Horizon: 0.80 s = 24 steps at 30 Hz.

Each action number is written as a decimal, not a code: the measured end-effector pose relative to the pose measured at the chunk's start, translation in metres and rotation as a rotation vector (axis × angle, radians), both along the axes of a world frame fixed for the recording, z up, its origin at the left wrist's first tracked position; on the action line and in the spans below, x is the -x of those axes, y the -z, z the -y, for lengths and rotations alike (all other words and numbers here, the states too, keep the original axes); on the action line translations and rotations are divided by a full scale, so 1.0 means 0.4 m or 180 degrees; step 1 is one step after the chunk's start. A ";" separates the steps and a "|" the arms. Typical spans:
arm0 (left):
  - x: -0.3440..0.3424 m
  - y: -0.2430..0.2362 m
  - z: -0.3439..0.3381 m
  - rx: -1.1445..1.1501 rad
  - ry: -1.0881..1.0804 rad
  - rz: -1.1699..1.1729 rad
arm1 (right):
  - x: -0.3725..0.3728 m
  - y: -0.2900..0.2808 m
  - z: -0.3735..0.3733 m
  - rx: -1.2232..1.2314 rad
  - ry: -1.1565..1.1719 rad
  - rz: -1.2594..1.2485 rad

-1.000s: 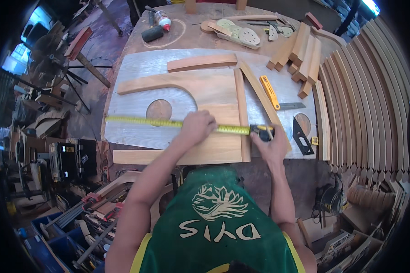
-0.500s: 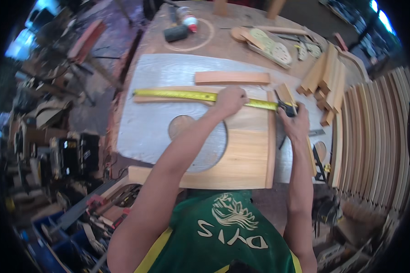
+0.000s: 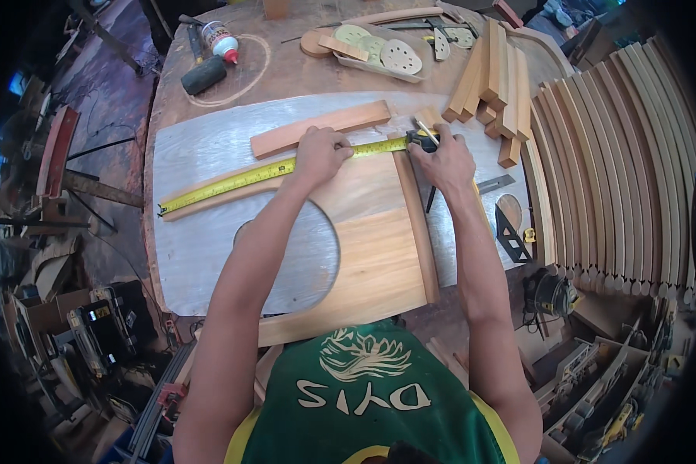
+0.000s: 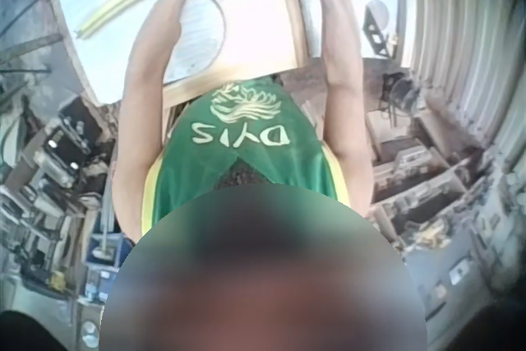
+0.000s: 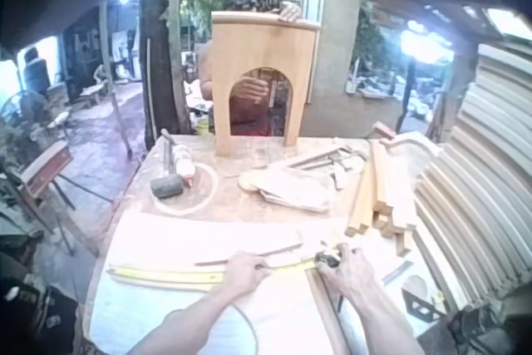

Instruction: Measuring and marking wooden components for assembly using a tape measure, square, and pencil.

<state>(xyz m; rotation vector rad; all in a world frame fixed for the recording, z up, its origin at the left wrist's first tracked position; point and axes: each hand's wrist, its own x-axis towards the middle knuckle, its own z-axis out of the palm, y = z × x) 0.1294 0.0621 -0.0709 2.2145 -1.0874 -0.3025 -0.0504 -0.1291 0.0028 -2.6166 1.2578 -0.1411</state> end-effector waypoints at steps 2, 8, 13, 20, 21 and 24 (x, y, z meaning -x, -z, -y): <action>-0.001 0.002 -0.003 0.0017 0.0015 -0.0065 | -0.006 -0.008 0.005 0.0026 -0.0045 -0.0017; -0.032 -0.014 0.001 -0.0040 0.0119 -0.0117 | -0.030 -0.018 0.033 -0.0186 -0.0154 -0.0108; -0.048 -0.028 0.027 -0.0260 0.0112 -0.0284 | -0.036 -0.011 0.047 -0.0223 -0.0171 -0.0059; -0.034 -0.036 0.035 -0.0318 0.0004 -0.0314 | -0.037 -0.005 0.062 -0.0311 -0.0171 -0.0070; -0.036 -0.039 0.031 -0.0343 0.0018 -0.0312 | -0.037 -0.004 0.062 -0.0339 -0.0199 -0.0058; -0.035 -0.047 0.018 -0.0393 0.0026 -0.0360 | -0.034 -0.002 0.062 -0.0402 -0.0242 -0.0030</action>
